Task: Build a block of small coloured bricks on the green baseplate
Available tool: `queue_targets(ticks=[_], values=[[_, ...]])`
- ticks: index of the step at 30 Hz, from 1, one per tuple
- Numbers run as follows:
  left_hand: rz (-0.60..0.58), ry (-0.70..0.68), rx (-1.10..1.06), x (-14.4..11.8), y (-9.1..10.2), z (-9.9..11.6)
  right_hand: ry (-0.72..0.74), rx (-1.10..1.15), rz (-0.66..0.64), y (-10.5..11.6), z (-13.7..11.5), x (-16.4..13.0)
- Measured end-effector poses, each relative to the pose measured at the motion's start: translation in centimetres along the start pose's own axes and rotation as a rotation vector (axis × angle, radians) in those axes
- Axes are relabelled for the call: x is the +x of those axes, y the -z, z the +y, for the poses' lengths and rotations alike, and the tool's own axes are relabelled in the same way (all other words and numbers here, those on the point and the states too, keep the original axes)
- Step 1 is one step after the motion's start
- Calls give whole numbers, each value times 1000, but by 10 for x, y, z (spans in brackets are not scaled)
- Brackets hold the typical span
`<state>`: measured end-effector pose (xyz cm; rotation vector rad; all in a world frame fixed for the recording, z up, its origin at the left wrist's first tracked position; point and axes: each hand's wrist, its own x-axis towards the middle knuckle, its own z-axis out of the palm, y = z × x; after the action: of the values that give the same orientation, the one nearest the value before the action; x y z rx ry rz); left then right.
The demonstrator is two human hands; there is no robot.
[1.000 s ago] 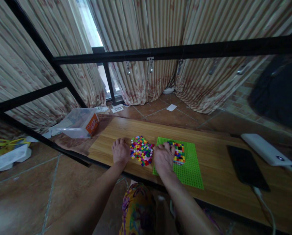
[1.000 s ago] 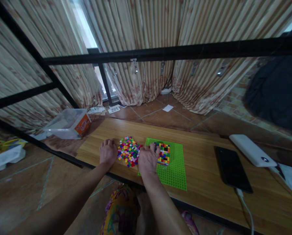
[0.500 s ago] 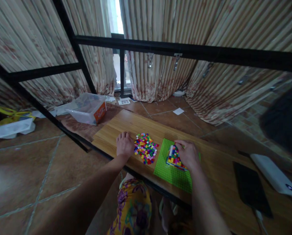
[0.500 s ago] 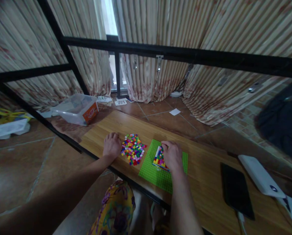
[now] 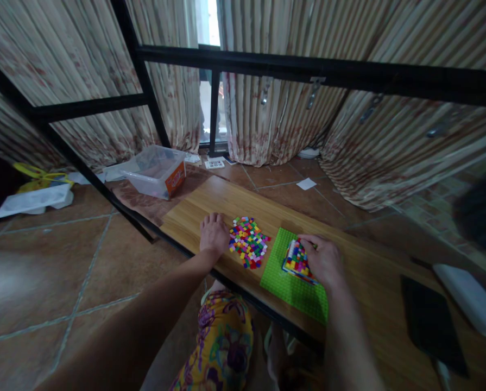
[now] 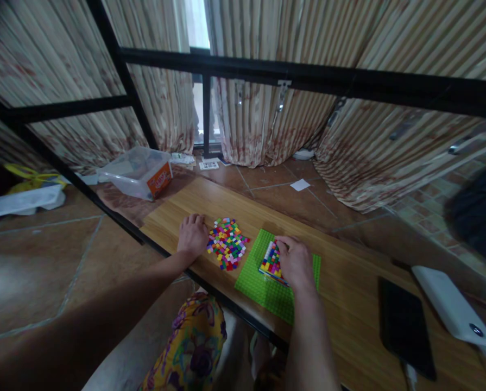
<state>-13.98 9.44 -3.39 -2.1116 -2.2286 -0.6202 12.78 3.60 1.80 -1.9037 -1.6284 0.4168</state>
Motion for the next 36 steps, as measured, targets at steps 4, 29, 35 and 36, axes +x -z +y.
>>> queue_targets(ticks=[4,29,35,36], values=[[-15,11,0,0,2,1,-30,38,-14,1,1,1],[2,-28,69,1,1,-2,-21,217,-10,-8,20,6],[-6,-22,79,1,1,-1,68,238,252,-3,17,-1],[-7,-20,77,0,1,-1,95,207,322,-3,12,-3]])
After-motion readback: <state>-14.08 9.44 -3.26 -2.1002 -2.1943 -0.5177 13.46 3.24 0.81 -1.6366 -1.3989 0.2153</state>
